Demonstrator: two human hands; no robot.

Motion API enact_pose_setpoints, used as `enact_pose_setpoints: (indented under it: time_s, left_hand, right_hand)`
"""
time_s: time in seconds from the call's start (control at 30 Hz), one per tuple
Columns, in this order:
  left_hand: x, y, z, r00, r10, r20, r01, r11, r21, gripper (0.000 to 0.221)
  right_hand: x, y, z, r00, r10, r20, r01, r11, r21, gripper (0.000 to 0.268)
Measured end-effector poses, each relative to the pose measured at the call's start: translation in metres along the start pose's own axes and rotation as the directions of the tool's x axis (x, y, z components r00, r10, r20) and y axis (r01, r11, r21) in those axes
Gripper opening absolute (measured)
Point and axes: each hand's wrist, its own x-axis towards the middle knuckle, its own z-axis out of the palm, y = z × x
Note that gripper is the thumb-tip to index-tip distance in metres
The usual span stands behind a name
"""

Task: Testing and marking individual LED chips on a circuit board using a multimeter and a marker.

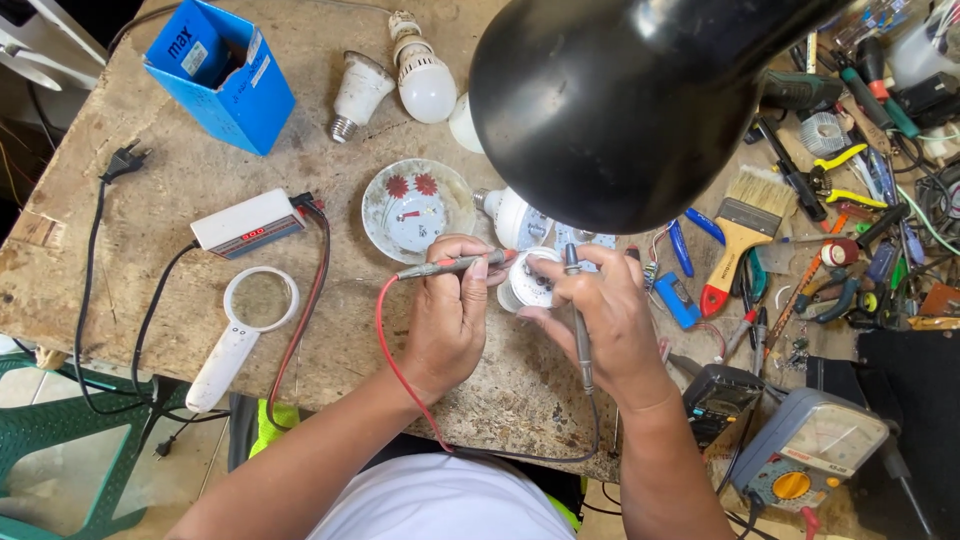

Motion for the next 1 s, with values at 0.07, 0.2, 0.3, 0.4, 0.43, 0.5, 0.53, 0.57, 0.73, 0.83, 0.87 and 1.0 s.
enact_pose_setpoints:
  time_s: [0.07, 0.2, 0.3, 0.4, 0.43, 0.5, 0.53, 0.57, 0.73, 0.83, 0.87, 1.0]
  left_hand:
    - [0.0, 0.001, 0.0, 1.0, -0.001, -0.002, 0.001, 1.0, 0.001, 0.018]
    - [0.001, 0.002, 0.0, 1.0, 0.005, -0.004, -0.005, 1.0, 0.003, 0.018]
    - [-0.001, 0.0, 0.001, 1.0, -0.002, -0.014, 0.002, 1.0, -0.007, 0.018]
    - [-0.002, -0.002, -0.001, 1.0, -0.013, -0.006, 0.013, 1.0, -0.014, 0.018]
    - [-0.002, -0.001, -0.001, 1.0, -0.015, -0.008, 0.014, 1.0, -0.015, 0.018]
    - [-0.002, 0.002, -0.001, 1.0, -0.02, -0.009, 0.02, 1.0, -0.016, 0.018]
    - [-0.002, 0.003, -0.001, 1.0, -0.021, -0.011, 0.021, 1.0, -0.017, 0.018]
    - [-0.002, 0.003, -0.001, 1.0, -0.018, -0.007, 0.018, 1.0, -0.018, 0.019]
    - [-0.001, 0.002, -0.002, 1.0, -0.016, 0.0, 0.016, 1.0, -0.016, 0.019]
    - [-0.002, 0.002, -0.002, 1.0, -0.02, -0.001, 0.02, 1.0, -0.019, 0.019]
    - [-0.003, 0.001, -0.002, 1.0, -0.022, 0.001, 0.022, 1.0, -0.019, 0.019]
    - [-0.001, 0.004, -0.001, 1.0, -0.02, -0.007, 0.02, 1.0, -0.02, 0.019]
  right_hand:
    - [0.0, -0.001, 0.002, 1.0, 0.0, 0.004, 0.0, 1.0, -0.029, 0.028]
    - [-0.006, -0.001, 0.012, 1.0, 0.006, -0.017, -0.008, 0.997, -0.083, 0.026]
    - [-0.007, -0.001, 0.012, 0.999, -0.029, -0.04, 0.023, 0.991, -0.131, 0.025]
    - [-0.007, -0.002, 0.009, 0.997, -0.057, -0.046, 0.049, 0.987, -0.152, 0.025]
    - [-0.008, -0.002, 0.01, 0.997, -0.058, -0.044, 0.05, 0.987, -0.152, 0.025]
    - [-0.01, -0.001, 0.011, 0.995, -0.074, -0.066, 0.062, 0.985, -0.163, 0.023]
    - [-0.01, -0.003, 0.011, 0.995, -0.075, -0.064, 0.064, 0.985, -0.163, 0.023]
    - [-0.009, -0.004, 0.012, 0.992, -0.09, -0.088, 0.075, 0.983, -0.166, 0.023]
    - [-0.012, -0.003, 0.017, 0.982, -0.129, -0.137, 0.1, 0.975, -0.198, 0.025]
    - [-0.015, -0.002, 0.018, 0.978, -0.146, -0.147, 0.115, 0.972, -0.206, 0.023]
    - [-0.016, -0.002, 0.02, 0.978, -0.144, -0.153, 0.112, 0.973, -0.204, 0.022]
    - [-0.009, -0.012, 0.016, 0.981, -0.081, -0.176, 0.061, 0.991, -0.116, 0.021]
